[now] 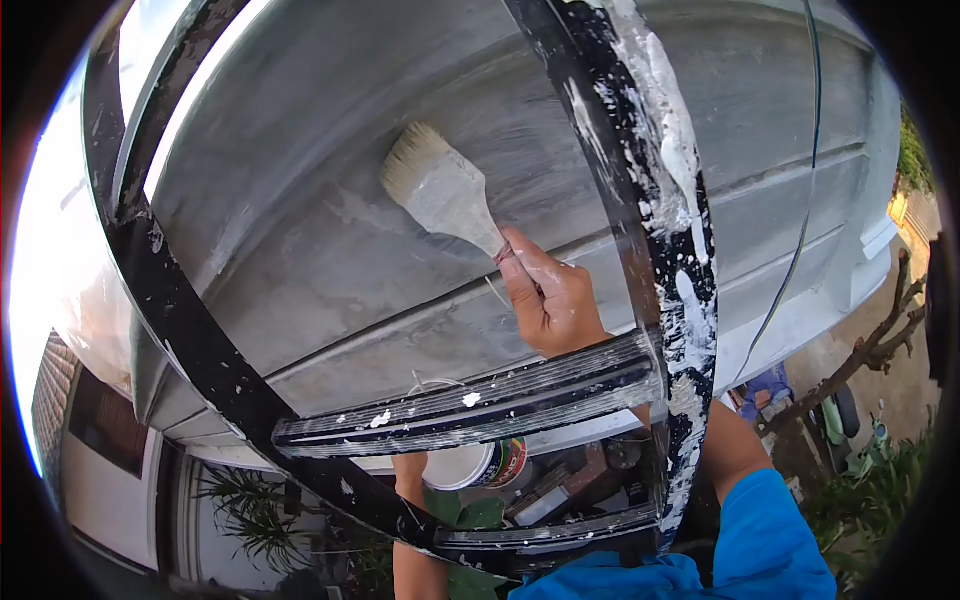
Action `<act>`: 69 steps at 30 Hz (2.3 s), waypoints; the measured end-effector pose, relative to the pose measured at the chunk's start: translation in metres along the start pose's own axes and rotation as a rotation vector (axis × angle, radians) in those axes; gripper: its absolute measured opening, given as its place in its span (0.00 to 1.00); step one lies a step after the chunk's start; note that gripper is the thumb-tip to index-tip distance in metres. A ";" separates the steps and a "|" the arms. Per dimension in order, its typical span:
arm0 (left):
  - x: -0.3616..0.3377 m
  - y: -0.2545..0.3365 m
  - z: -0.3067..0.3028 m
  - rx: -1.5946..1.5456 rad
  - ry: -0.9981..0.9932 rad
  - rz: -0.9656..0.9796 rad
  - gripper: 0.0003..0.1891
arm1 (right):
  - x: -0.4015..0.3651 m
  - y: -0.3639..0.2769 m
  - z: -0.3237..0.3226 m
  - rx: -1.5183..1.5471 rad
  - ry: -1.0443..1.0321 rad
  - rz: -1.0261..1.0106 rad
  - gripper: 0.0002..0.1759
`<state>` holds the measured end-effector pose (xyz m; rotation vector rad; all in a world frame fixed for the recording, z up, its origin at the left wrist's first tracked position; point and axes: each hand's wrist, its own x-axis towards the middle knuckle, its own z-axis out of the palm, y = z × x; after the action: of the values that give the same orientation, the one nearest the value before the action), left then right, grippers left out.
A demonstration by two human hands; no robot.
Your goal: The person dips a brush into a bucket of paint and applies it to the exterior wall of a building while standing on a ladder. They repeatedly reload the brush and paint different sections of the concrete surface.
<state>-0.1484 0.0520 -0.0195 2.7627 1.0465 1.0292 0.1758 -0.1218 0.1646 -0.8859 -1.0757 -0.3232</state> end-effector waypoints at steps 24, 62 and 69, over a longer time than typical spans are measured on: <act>-0.020 -0.041 0.029 -0.009 -0.019 -0.207 0.13 | -0.065 -0.019 -0.064 -0.392 -0.893 0.310 0.23; -0.010 0.008 0.005 -0.132 0.202 -0.533 0.08 | -0.177 0.078 0.121 -0.359 -1.495 -0.234 0.06; -0.019 0.004 0.038 -0.138 0.268 -0.444 0.11 | -0.139 0.044 0.095 -0.399 -1.629 -0.312 0.07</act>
<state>-0.1343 0.0451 -0.0594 2.1770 1.4675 1.3505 0.0786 -0.0463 0.0413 -1.3360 -2.7329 0.0112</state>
